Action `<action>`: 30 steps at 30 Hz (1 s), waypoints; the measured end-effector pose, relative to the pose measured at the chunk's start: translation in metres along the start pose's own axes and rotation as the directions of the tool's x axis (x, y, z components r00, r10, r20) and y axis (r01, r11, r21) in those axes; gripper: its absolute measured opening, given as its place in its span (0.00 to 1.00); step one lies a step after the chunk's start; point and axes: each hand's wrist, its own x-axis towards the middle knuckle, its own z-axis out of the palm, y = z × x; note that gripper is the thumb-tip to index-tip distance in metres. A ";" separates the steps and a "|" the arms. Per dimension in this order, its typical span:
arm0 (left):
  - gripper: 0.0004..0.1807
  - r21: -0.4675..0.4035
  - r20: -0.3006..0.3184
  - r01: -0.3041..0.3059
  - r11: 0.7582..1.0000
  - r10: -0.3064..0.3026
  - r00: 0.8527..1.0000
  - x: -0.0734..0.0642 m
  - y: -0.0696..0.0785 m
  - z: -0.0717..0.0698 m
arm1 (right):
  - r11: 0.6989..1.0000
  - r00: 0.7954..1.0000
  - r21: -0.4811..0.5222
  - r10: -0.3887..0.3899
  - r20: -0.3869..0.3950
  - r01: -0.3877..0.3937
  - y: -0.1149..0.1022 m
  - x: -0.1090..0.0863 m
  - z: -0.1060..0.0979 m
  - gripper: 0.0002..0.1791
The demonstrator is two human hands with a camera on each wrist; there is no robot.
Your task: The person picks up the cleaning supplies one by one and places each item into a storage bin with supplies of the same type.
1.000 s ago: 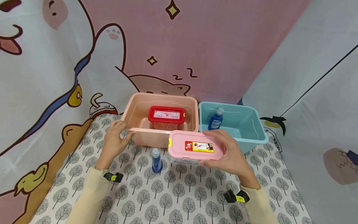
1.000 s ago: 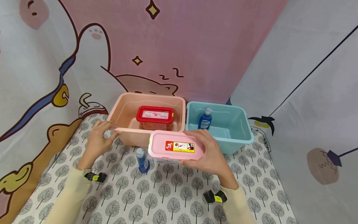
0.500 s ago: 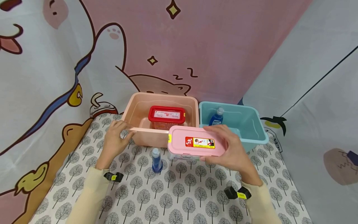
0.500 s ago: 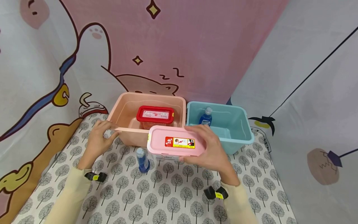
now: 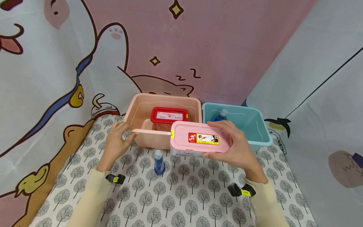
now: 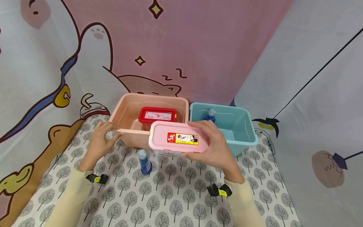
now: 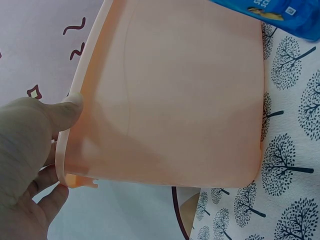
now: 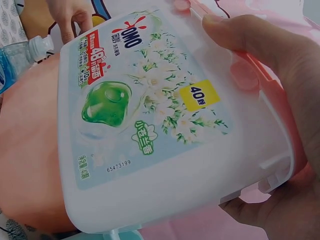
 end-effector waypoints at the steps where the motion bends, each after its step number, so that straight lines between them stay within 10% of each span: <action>1: 0.14 -0.001 0.001 0.000 1.000 0.000 1.000 0.000 0.000 0.000 | 1.000 1.000 0.003 0.002 -0.002 -0.002 -0.001 0.001 -0.001 0.52; 30: 0.13 0.000 0.015 0.002 1.000 -0.002 1.000 0.001 0.001 -0.002 | 0.997 0.996 -0.063 0.049 -0.077 -0.054 -0.001 0.040 0.002 0.50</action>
